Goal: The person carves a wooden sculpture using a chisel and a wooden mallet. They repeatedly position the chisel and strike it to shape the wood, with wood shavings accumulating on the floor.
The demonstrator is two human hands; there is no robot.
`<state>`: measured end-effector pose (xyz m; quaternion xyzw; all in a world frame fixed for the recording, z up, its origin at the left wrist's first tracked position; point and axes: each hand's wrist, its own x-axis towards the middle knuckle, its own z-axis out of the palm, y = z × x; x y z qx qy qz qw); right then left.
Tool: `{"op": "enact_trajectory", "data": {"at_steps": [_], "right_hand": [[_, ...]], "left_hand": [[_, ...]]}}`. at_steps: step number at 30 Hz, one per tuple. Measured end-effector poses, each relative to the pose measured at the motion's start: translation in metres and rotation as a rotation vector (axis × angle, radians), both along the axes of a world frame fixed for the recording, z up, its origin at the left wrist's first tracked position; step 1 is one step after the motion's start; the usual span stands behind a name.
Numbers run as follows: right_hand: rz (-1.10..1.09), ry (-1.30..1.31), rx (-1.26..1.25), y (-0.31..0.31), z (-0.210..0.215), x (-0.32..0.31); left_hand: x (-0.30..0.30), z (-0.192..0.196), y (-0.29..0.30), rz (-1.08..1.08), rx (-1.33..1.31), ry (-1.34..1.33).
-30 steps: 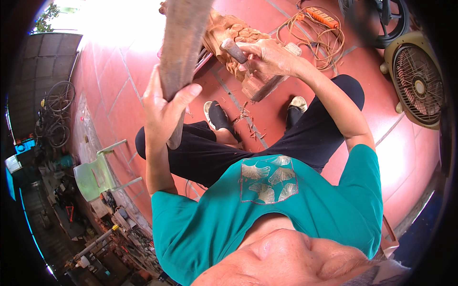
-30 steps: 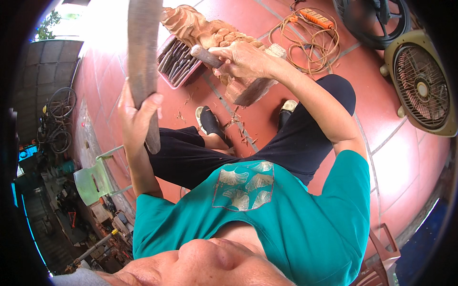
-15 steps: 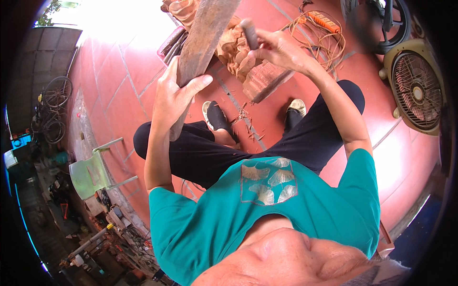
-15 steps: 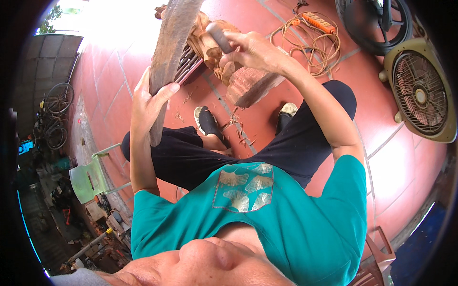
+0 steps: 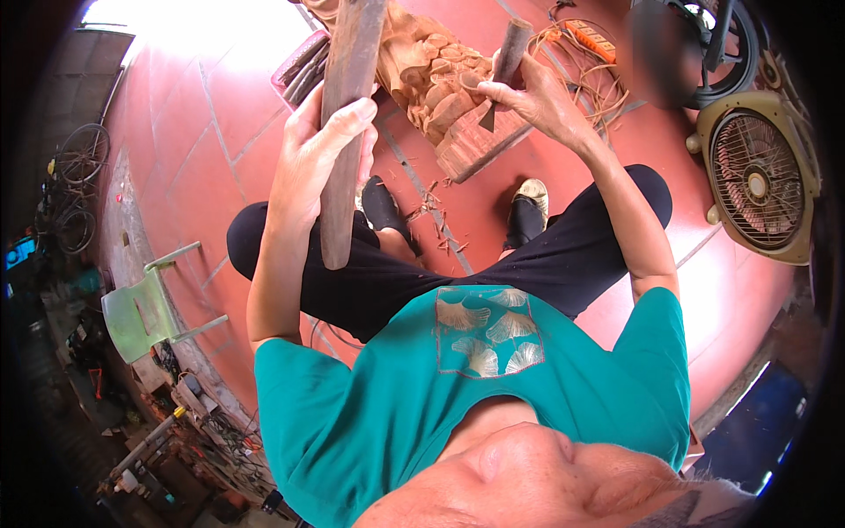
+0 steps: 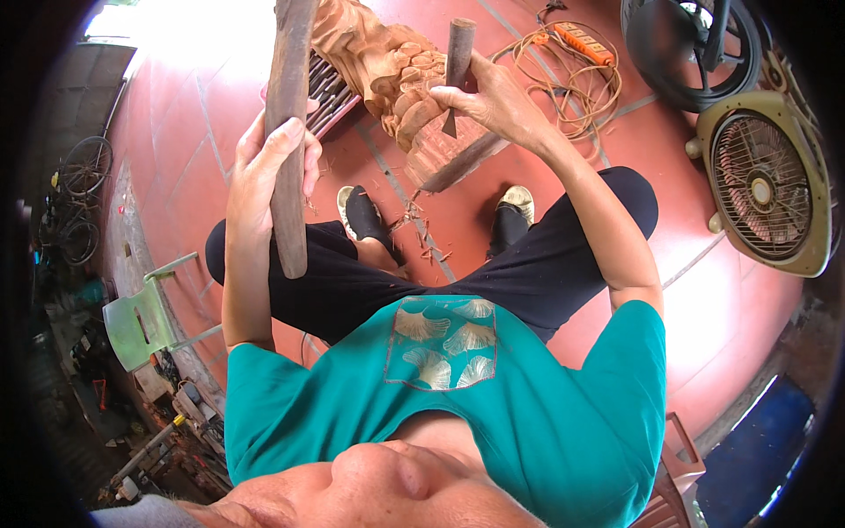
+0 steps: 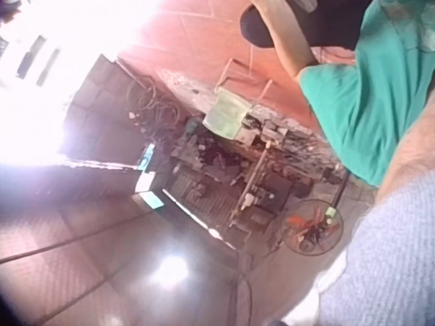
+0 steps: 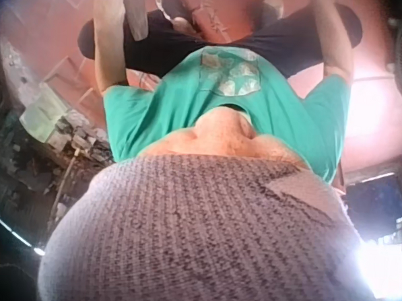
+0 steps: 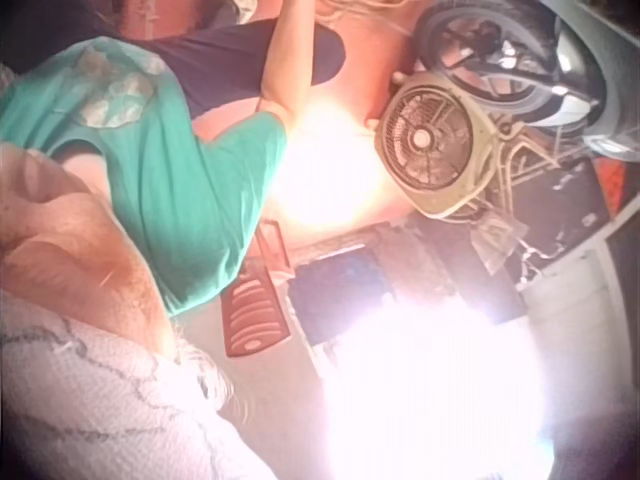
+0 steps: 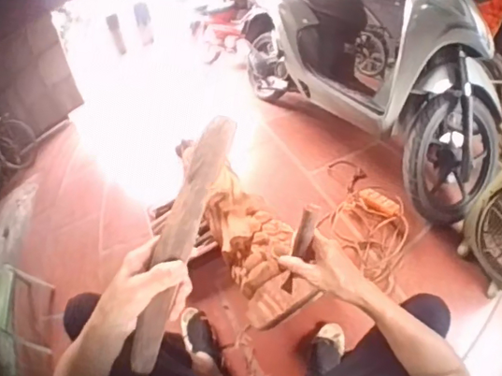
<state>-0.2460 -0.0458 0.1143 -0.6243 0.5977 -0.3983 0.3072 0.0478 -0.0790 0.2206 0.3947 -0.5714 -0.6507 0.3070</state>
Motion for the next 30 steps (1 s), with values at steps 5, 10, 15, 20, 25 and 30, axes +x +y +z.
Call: {"op": "enact_trajectory", "data": {"at_steps": [5, 10, 15, 20, 25, 30], "right_hand": [[0.002, -0.178, 0.093, 0.012, -0.002, 0.003], [-0.107, -0.243, 0.069, 0.032, 0.005, 0.018], [-0.178, -0.290, 0.071, 0.045, 0.005, 0.023], [-0.203, -0.371, 0.107, 0.055, -0.010, 0.022], [-0.192, -0.398, 0.105, 0.057, -0.012, 0.015], [-0.246, -0.434, 0.050, 0.054, -0.013, 0.010]], "left_hand": [[-0.009, 0.003, -0.001, -0.024, -0.006, 0.012], [-0.014, 0.002, -0.005, -0.108, -0.035, 0.037], [-0.015, 0.003, -0.005, -0.116, -0.046, 0.044], [-0.016, 0.006, -0.005, -0.099, -0.044, 0.046], [-0.014, 0.002, -0.007, -0.092, -0.033, 0.022], [-0.016, -0.002, -0.009, -0.085, -0.037, -0.014]]}}
